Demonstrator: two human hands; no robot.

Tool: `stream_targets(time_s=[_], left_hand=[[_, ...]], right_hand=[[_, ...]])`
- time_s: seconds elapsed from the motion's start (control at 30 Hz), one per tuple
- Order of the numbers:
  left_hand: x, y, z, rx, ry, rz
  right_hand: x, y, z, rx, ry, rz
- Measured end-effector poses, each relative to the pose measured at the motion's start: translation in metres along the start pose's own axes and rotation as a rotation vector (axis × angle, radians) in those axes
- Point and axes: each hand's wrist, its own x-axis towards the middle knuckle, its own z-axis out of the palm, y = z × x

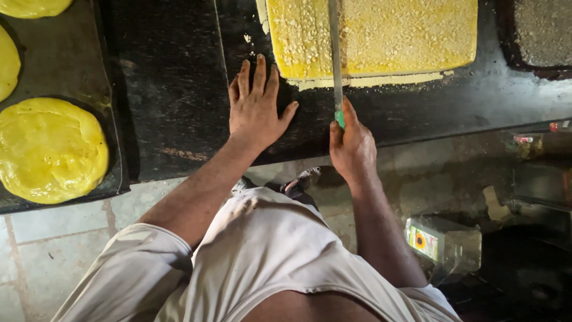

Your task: Cutting a large sheet of prepared dough into sections using a long knife.

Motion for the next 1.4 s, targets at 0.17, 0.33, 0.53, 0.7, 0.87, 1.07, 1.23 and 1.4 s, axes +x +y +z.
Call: stream_targets(time_s=[0.17,0.33,0.53,0.7,0.87,1.07,1.23,1.4], left_hand=[[-0.004,0.002,-0.011,-0.008,0.022,0.002],[-0.008,0.004,-0.004,-0.029,0.064,0.024],[-0.007,0.003,-0.006,-0.005,0.104,0.024],[-0.005,0.007,-0.01,0.003,0.064,-0.005],[-0.005,0.007,-0.008,0.006,0.077,-0.014],[-0.005,0.015,-0.016,0.017,0.05,-0.055],[-0.004,0.016,-0.016,0.059,0.067,-0.096],[-0.004,0.019,-0.014,0.087,0.09,-0.105]], right_hand=[[0.005,0.003,-0.015,-0.028,0.05,-0.018],[0.01,0.014,-0.051,0.317,0.206,-0.112],[0.018,0.002,-0.052,0.253,0.184,-0.059],[0.023,0.007,-0.051,0.199,0.153,-0.044],[0.038,0.014,-0.063,0.201,0.12,-0.044],[0.062,0.032,-0.076,0.203,0.068,-0.035],[0.095,0.055,-0.084,0.253,0.021,-0.07],[0.129,0.076,-0.086,0.195,0.019,-0.211]])
